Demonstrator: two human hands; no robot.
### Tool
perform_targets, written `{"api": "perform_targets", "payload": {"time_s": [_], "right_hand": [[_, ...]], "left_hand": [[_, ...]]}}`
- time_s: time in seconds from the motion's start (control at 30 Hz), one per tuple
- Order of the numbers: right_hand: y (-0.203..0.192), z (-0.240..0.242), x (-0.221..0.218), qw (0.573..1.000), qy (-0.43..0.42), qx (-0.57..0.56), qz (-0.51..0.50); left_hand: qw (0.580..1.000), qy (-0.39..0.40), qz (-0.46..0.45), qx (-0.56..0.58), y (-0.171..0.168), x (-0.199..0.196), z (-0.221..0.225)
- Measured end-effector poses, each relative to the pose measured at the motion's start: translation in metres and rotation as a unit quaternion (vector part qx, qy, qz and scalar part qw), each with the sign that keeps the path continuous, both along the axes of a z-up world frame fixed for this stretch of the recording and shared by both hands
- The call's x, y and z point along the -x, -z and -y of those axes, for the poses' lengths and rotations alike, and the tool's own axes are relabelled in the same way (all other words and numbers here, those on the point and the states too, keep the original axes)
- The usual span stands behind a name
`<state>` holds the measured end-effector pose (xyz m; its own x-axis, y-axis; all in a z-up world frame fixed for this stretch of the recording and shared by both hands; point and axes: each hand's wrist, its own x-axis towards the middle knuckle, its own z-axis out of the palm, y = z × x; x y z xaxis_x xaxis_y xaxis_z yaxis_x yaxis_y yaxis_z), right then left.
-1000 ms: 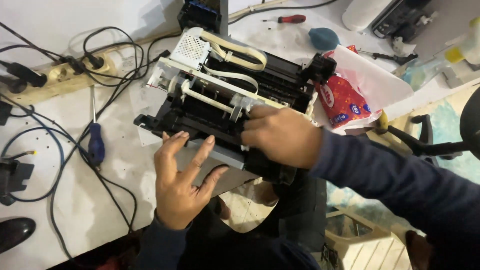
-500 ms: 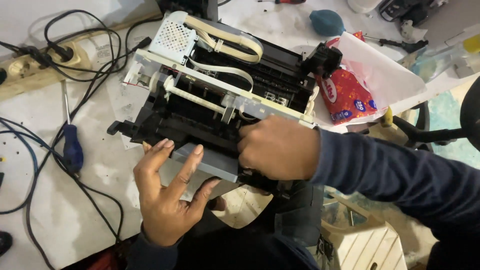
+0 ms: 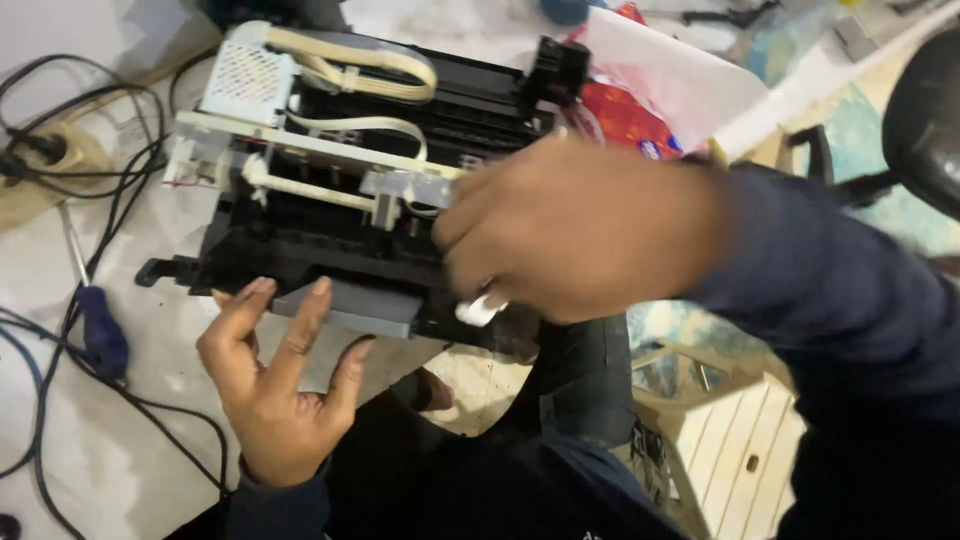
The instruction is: Disassembling a printer, cleaning internal components with a tissue and cleaning solution, and reassembling the parts.
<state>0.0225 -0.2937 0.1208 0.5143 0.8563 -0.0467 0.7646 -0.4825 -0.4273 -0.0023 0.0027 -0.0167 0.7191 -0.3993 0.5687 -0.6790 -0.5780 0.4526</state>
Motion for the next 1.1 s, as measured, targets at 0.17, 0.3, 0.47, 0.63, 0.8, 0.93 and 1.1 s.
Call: {"api": "perform_targets", "payload": {"time_s": [0.17, 0.3, 0.47, 0.63, 0.8, 0.93, 1.1], "right_hand": [[0.021, 0.059, 0.098, 0.944, 0.319, -0.082, 0.029], [0.117, 0.031, 0.111, 0.877, 0.463, -0.123, 0.031], [0.171, -0.019, 0.104, 0.78, 0.527, -0.225, 0.253], [0.159, -0.016, 0.132, 0.815, 0.49, -0.232, 0.205], [0.169, 0.003, 0.124, 0.819, 0.483, -0.23, 0.207], [0.152, 0.007, 0.145, 0.854, 0.441, -0.26, 0.097], [0.172, 0.028, 0.182, 0.775, 0.498, -0.39, -0.006]], "left_hand": [[0.999, 0.012, 0.04, 0.008, -0.007, 0.0, 0.004], [0.999, 0.015, 0.052, 0.007, -0.006, 0.002, 0.006], [0.997, 0.019, 0.077, 0.012, -0.001, 0.003, 0.007], [0.996, 0.017, 0.087, 0.02, -0.002, 0.003, 0.008], [0.996, 0.062, 0.063, 0.034, -0.005, 0.005, 0.004], [0.996, 0.037, 0.075, -0.008, -0.001, 0.003, -0.007], [0.988, 0.09, 0.068, 0.11, -0.006, -0.001, -0.018]]}}
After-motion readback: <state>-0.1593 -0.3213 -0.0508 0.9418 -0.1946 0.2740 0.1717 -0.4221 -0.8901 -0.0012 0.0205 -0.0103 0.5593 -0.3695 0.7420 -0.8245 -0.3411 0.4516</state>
